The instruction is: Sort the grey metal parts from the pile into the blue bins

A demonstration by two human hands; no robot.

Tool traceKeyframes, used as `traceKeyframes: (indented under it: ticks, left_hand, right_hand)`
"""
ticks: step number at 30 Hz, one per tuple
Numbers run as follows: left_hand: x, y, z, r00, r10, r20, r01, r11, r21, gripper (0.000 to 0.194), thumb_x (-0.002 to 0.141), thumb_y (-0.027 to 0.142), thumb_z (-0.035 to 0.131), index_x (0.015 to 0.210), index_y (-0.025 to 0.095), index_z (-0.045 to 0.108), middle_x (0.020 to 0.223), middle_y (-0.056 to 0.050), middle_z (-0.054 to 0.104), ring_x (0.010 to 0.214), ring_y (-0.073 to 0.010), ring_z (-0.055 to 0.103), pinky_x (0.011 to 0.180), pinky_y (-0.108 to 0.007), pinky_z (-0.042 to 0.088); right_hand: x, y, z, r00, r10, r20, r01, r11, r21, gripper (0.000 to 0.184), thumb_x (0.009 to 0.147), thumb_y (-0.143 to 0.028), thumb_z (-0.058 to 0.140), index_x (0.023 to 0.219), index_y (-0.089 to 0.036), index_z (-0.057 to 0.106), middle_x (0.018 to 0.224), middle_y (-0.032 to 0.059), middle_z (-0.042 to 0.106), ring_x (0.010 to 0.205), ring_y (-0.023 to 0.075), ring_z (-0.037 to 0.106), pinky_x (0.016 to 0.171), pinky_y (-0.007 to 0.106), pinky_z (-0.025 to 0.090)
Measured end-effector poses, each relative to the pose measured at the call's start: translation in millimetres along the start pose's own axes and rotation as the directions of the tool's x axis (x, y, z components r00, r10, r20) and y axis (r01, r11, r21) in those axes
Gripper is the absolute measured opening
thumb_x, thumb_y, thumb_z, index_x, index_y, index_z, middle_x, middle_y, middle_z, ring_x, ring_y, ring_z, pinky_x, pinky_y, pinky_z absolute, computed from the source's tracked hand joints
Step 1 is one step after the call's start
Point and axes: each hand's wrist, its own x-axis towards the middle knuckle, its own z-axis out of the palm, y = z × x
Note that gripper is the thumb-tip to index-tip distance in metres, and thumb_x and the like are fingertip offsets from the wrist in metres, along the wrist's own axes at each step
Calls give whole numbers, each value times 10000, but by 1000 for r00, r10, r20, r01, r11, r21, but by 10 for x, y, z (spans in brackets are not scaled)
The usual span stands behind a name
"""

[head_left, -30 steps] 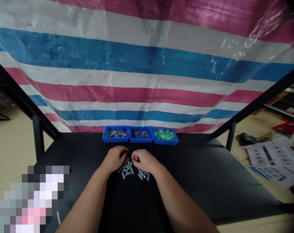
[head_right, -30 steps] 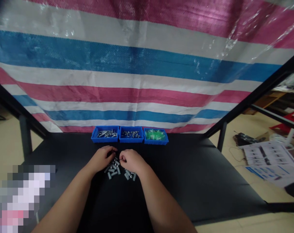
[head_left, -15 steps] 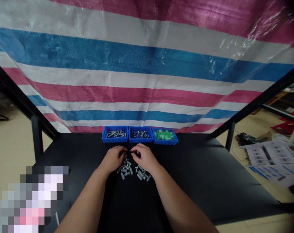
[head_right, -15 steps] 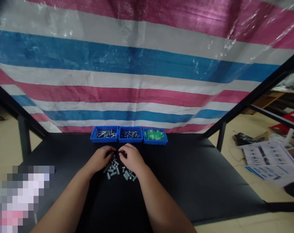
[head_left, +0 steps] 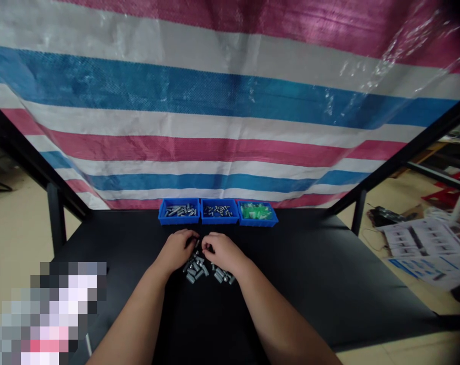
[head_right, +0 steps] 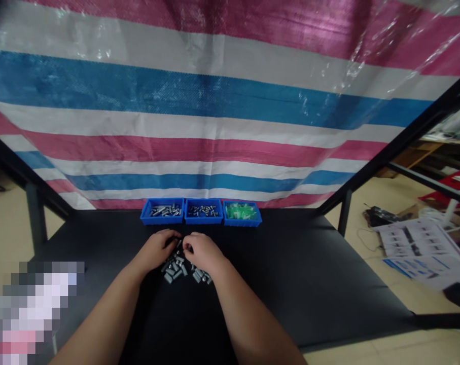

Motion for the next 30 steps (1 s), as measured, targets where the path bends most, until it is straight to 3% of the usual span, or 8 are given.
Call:
traceKeyframes:
  ticks: [3,5,7,9,14,18,24,30]
  left_hand:
    - [1,-1,2,1000,-4,6,4,1000,4,237,905,216,519,1040,220,713,1056,-65,730,1004,-221,668,899,-330,493]
    - [0,-5,6,1000,-5,11,5,1000,3,239,904,227,524,1049,219,714,1063,-66,730,1008,-224,668,903,-332,492]
    - [-2,-9,11,1000,-7,7,7,1000,-7,244,906,234,523,1058,216,713,1067,-67,730,1009,-225,669,904,-332,492]
    - [-1,-17,15,1000,-8,2,8,1000,-21,254,912,233,508,1061,214,713,1070,-69,730,1007,-224,670,904,-333,493]
    - [14,-66,18,1000,-6,-9,6,998,-67,304,904,167,436,1031,209,708,1049,-67,729,985,-214,669,886,-328,501]
    - [20,-105,11,997,-41,-67,32,991,-128,314,917,181,402,1035,199,693,1068,-67,723,1000,-204,662,916,-327,495]
    - [20,-110,13,995,-70,-68,62,991,-121,300,921,203,411,1036,194,689,1078,-72,726,1010,-214,662,923,-338,492]
    - [19,-108,27,996,-64,-66,56,991,-121,287,913,205,430,1029,203,692,1075,-63,728,1012,-209,665,924,-330,491]
  right_hand:
    - [9,37,-41,999,-40,-22,42,994,103,149,767,-52,658,780,-199,678,772,-23,589,663,102,567,625,208,432]
    - [43,65,-69,978,-41,-203,82,977,199,114,815,-98,648,843,-199,691,822,-3,610,690,113,594,651,221,475]
    - [78,92,-88,900,13,-437,109,961,254,132,860,-148,630,963,-199,695,970,41,630,759,131,628,702,252,521]
    - [90,111,-91,848,70,-526,84,961,263,217,857,-175,646,1067,-208,690,1145,80,603,781,135,636,702,271,546]
    - [40,72,-17,966,-59,-252,96,986,135,336,836,-118,661,1136,-264,707,1220,57,612,1012,184,622,933,350,525]
    - [64,21,63,982,-164,-95,170,984,60,377,847,-66,637,1163,-261,697,1146,39,679,1093,200,582,1000,372,469]
    - [91,60,70,991,-126,-46,126,992,-1,215,831,-57,644,947,-220,725,926,21,709,940,192,598,889,327,478]
    - [63,53,62,986,-166,-34,166,986,16,241,807,-66,666,981,-228,707,1007,26,690,981,186,594,910,314,459]
